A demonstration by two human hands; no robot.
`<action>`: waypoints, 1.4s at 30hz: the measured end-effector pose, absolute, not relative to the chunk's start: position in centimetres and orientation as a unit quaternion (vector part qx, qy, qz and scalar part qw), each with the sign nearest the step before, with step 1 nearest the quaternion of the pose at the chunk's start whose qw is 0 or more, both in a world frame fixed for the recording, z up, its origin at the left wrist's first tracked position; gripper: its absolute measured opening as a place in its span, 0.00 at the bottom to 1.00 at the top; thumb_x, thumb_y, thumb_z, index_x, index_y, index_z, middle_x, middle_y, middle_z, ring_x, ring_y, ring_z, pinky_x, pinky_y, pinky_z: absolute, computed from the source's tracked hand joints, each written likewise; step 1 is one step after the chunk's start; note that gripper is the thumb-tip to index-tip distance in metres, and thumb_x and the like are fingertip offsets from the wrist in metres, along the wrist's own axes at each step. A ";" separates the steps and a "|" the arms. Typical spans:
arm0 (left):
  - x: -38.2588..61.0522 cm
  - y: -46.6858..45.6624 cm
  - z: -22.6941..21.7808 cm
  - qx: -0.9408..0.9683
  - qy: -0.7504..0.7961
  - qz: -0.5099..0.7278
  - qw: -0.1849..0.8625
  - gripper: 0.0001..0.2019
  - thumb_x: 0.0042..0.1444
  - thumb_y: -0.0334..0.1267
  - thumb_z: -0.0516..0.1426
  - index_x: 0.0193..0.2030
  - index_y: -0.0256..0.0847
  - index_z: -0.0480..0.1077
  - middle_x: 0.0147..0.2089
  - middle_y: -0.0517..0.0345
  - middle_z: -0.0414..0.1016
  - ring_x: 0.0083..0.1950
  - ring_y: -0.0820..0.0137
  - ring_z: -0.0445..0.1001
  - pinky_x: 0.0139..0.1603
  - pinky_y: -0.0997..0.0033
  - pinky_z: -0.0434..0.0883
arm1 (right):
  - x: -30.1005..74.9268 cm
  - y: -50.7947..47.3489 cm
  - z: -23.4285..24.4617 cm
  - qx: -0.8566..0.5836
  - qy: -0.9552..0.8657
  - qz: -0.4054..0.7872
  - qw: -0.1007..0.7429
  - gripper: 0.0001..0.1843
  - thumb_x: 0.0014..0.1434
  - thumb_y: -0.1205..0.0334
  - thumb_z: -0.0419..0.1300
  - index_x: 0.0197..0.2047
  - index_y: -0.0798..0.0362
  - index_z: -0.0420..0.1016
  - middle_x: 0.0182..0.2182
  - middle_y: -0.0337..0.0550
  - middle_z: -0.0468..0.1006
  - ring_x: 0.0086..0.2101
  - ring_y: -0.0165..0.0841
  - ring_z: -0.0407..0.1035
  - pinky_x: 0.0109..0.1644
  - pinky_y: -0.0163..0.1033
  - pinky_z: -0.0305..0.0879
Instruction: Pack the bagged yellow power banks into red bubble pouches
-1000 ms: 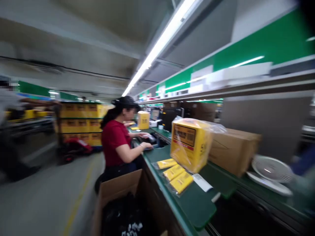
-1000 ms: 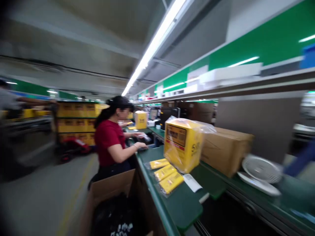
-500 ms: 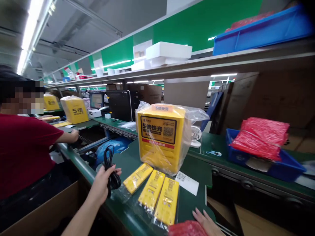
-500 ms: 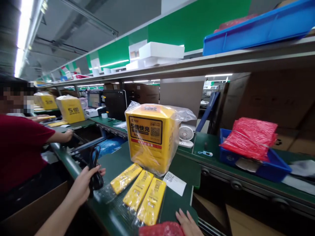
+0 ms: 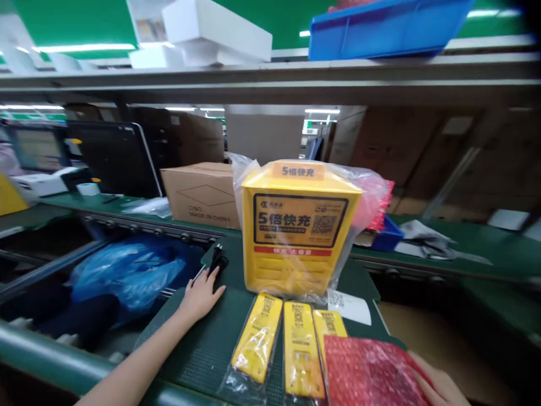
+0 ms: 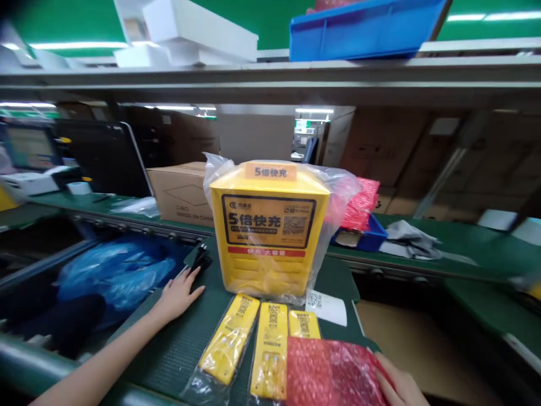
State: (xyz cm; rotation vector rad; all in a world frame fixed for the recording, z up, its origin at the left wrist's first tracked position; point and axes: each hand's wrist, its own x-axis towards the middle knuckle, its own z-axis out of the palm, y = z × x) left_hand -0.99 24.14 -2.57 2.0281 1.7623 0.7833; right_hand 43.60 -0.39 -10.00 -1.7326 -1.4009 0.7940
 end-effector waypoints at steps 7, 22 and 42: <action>3.5 20.8 -4.2 0.828 0.526 0.194 -0.028 0.24 0.57 0.44 0.42 0.57 0.33 0.56 0.59 0.44 0.55 0.59 0.60 0.54 0.58 0.55 0.54 | 45.8 -1.9 -6.6 -0.700 -0.433 0.295 0.485 0.25 0.44 0.39 0.56 0.33 0.52 0.74 0.37 0.48 0.76 0.42 0.46 0.67 0.45 0.42 0.64; 8.8 5.0 -1.5 0.517 0.352 0.542 0.562 0.55 0.29 0.70 0.55 0.62 0.57 0.31 0.65 0.57 0.40 0.63 0.57 0.46 0.53 0.58 0.65 | 26.9 5.4 -1.6 -0.476 -0.320 0.487 0.658 0.16 0.47 0.58 0.58 0.39 0.50 0.59 0.32 0.38 0.72 0.34 0.36 0.68 0.36 0.37 0.63; 13.8 10.9 0.9 0.662 0.426 0.296 0.541 0.31 0.43 0.34 0.55 0.56 0.38 0.53 0.56 0.46 0.59 0.56 0.59 0.61 0.56 0.59 0.60 | 39.9 0.7 -6.3 -0.804 -0.496 0.151 0.293 0.36 0.40 0.56 0.60 0.53 0.59 0.59 0.48 0.57 0.63 0.49 0.51 0.57 0.52 0.52 0.54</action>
